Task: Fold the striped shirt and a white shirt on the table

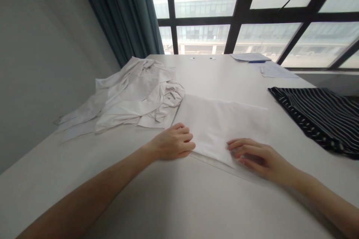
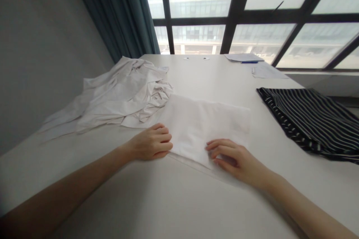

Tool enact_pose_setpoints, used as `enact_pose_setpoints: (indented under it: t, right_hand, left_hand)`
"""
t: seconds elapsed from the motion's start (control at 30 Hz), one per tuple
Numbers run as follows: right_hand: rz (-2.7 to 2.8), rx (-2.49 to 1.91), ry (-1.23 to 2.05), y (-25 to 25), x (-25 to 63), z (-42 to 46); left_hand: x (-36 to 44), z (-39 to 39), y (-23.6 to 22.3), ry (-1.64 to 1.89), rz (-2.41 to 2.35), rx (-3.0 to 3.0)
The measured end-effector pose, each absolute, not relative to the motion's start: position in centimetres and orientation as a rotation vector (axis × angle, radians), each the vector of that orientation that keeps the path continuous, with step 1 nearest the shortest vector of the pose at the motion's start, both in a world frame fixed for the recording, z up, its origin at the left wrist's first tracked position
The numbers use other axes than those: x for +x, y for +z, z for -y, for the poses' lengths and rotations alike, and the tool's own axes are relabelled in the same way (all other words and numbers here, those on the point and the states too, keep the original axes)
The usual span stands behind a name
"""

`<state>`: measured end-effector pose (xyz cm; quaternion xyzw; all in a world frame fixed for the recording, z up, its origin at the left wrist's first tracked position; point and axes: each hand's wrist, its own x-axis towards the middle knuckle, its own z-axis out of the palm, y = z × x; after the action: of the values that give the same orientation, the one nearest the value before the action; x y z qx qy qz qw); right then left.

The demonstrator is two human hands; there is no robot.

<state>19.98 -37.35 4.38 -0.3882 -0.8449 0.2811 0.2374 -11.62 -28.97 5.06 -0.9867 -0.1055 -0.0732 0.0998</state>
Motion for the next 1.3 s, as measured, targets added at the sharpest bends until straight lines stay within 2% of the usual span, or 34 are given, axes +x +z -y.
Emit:
enact_pose_setpoints:
  t: [0.27,0.47,0.63,0.73,0.83,1.0,1.13,1.3]
  right_hand:
    - [2.336,-1.095,0.426,4.3,20.5,36.7]
    - [2.203,-1.312,0.163,4.9,22.1,35.8]
    - [2.056,-1.465,-0.031,5.0,24.1,32.4]
    - [2.073,-1.604,-0.165,5.0,25.4,28.6]
    - [2.1,-1.876,0.016,5.6,25.8,24.6]
    - [2.244,-1.887,0.324,6.3,23.9,20.6]
    - [2.316,-1.881,0.459,6.5,22.2,19.5]
    - [2.365,-1.856,0.62,7.9,20.9,19.3]
  left_hand:
    - [-11.7,29.0,4.6,-0.295,0.256,-2.846]
    - [-11.7,29.1,5.7,-0.29,0.307,-2.99]
    - [-11.7,26.7,7.3,-0.39,0.721,-3.069]
    - [-11.6,22.6,7.5,-0.619,0.986,-3.032]
    - [-11.4,17.5,6.7,-0.77,1.214,-2.921]
    - [-10.1,11.9,4.9,-0.635,1.301,-3.092]
    - [-8.9,11.3,4.6,-0.706,1.178,-3.156]
    - [-9.2,12.4,5.2,-1.056,0.993,-3.131]
